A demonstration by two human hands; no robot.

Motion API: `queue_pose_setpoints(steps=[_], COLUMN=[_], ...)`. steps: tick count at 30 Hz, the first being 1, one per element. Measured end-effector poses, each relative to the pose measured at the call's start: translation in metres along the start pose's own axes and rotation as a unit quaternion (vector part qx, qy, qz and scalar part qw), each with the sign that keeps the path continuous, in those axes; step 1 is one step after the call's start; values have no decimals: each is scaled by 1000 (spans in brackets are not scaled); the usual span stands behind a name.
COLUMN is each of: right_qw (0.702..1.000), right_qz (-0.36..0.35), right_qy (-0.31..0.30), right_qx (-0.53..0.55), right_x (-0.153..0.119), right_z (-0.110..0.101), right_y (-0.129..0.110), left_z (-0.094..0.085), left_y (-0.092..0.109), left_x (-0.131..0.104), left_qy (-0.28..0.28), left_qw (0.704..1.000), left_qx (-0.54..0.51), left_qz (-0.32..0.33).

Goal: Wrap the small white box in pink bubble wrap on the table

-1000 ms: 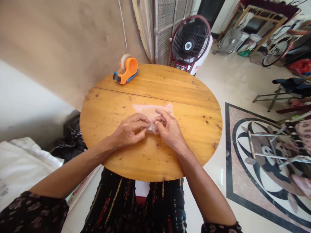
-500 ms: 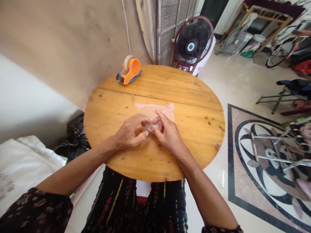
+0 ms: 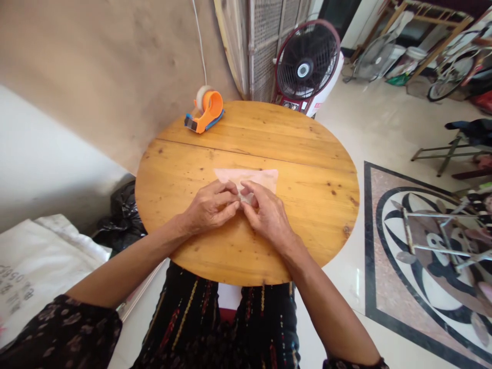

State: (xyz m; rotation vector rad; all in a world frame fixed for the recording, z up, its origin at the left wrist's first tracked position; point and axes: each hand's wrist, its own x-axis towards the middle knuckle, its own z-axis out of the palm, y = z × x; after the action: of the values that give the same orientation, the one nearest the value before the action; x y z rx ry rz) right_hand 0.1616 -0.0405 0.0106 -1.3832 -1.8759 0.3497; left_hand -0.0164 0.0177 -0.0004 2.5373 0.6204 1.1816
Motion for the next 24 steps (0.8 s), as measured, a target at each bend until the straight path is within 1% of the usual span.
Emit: queue_pose_setpoints(steps=[2,4,6,8,14,19,21,22,24], right_qw=[999,995,990,986,979,974,974,974,973], right_qz=[-21,-57,-93,-114,-136,-142,-140,-138,-139], right_qy=[17,25,25,22,7,-2,-7,-9,-9], right_qx=[-40,-73,-99,-119,-154,-179,-180,-180,-183], right_x=[-1,-1,-1,0,-1,0,0,0,0], right_z=[1,1,2,2,4,2,2,1,1], right_y=[0,-1,-1,-1,2,1,1,1,1], left_z=[1,2,2,2,1,-3,-5,-6,-9], left_y=[-1,-2,-3,-3,-3,-2,-3,-3,-5], left_x=[-1,-2,-2,-2,-2,-1,-1,0,0], left_qy=[11,18,20,19,16,35,53,73,129], left_qw=[1000,1000,1000,1000,1000,998,997,996,990], left_qx=[9,14,9,0,23,28,26,30,56], left_qz=[7,14,17,14,2,36,46,46,21])
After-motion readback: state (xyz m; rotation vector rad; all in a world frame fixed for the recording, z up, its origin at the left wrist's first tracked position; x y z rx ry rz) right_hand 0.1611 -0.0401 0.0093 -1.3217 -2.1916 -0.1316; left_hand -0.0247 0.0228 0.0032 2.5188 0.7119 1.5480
